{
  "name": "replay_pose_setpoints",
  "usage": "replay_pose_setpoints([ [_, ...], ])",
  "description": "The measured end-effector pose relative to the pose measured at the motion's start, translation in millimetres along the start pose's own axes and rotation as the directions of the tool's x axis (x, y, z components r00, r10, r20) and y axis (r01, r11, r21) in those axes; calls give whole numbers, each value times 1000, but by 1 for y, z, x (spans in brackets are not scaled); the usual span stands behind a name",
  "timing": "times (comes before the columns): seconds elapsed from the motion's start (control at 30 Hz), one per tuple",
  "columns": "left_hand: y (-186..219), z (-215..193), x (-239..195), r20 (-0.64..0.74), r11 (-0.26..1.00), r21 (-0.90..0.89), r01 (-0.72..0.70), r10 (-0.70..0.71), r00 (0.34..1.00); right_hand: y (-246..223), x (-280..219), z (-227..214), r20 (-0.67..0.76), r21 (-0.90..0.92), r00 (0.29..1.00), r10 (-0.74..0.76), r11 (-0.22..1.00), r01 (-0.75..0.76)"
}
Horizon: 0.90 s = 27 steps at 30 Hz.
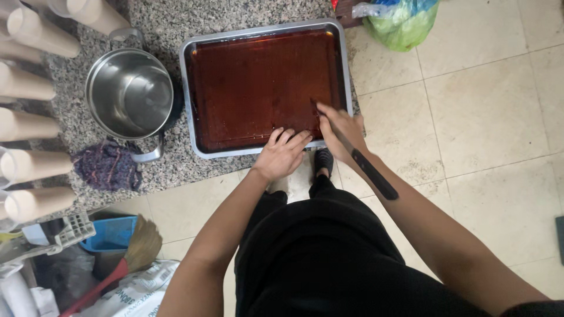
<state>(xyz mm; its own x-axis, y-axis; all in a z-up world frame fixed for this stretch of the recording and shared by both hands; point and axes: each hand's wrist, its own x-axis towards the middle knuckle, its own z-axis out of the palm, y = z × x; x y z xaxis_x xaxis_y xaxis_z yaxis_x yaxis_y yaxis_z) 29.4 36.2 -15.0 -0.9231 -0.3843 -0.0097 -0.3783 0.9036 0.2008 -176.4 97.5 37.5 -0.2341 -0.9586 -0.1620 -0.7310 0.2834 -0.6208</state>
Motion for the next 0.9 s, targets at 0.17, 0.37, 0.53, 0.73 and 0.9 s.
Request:
replay_pose_setpoints([
  [0.17, -3, -1, -3, -48, 1000, 6, 5, -5, 999, 3, -38, 1, 85, 14, 996, -28, 1000, 27],
  [0.37, -3, 0, -1, -30, 1000, -4, -18, 18, 999, 10, -9, 6, -101, 52, 995, -10, 999, 15],
  [0.53, -9, -16, 5, -111, 996, -89, 27, -36, 993, 1, -36, -10, 44, 35, 999, -25, 999, 23],
  [0.73, -74, -52, -23, -483, 877, -142, 458, -466, 742, 2, -38, -33, 45, 514, 923, 383, 783, -350],
  [0.9, -113, -55, -66, -376, 542, -221, 811, -815, 442, 2, -32, -36, -154, 800, 940, 305, 596, -62],
])
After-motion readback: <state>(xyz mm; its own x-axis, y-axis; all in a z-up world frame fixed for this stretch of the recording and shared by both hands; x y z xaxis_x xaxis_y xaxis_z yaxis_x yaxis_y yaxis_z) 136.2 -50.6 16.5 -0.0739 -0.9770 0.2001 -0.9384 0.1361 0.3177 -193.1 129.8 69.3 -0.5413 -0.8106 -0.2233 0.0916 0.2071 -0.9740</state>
